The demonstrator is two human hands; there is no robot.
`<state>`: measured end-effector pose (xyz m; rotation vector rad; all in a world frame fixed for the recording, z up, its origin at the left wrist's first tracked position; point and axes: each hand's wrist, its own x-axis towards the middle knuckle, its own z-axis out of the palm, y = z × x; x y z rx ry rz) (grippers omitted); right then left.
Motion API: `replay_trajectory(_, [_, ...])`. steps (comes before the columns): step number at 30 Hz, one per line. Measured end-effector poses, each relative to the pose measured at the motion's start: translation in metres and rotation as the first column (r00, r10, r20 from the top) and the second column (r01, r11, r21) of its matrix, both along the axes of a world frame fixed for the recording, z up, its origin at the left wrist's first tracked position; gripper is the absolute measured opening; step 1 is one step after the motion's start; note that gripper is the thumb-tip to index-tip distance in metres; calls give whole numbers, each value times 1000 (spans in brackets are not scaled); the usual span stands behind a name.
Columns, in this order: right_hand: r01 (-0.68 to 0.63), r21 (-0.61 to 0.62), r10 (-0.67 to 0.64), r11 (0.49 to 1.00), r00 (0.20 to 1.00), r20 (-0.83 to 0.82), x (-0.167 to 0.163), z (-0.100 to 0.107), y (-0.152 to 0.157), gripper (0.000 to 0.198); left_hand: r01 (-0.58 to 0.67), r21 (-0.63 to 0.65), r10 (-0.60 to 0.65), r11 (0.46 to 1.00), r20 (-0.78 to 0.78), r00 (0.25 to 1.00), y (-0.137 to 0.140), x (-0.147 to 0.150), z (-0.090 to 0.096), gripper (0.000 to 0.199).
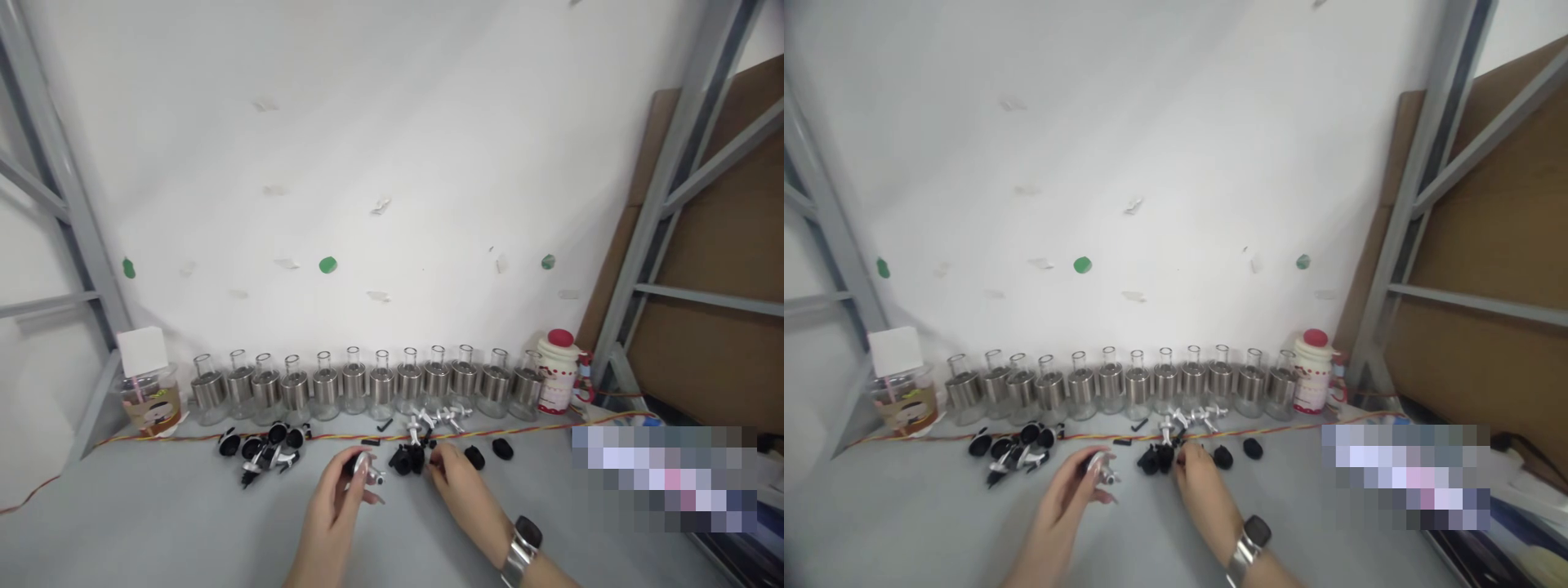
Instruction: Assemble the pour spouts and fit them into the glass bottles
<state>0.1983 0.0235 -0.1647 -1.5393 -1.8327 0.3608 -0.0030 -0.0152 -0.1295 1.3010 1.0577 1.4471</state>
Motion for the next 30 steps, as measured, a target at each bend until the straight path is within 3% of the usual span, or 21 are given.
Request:
replay_trajectory(5, [-24, -64, 4, 998, 958, -287, 6, -1, 8, 8, 135, -167, -79, 977, 304, 949, 10, -1, 0, 48])
replay_trajectory(9, [-81, -81, 45, 993, 926, -375, 3, 8, 8, 17, 143, -137, -102, 980, 267, 958, 8, 1, 3, 44])
replay_trajectory(14, [-198, -59, 147, 978, 869, -472, -12, 27, -10, 38, 136, -200, -83, 970, 252, 964, 11, 5, -6, 45])
replay_trajectory(18, [-281, 13, 258, 959, 862, -437, -24, 32, -28, 34, 159, -223, -112, 962, 211, 971, 13, 7, -16, 46])
replay_trajectory(24, [-379, 114, 395, 918, 851, -345, -26, 26, -38, 29, 197, -130, -181, 972, 123, 976, 10, 9, -24, 37])
replay_trajectory(30, [-372, 131, 393, 919, 883, -256, -24, 25, -37, 26, 190, -101, -183, 977, 77, 980, 11, 7, -22, 34])
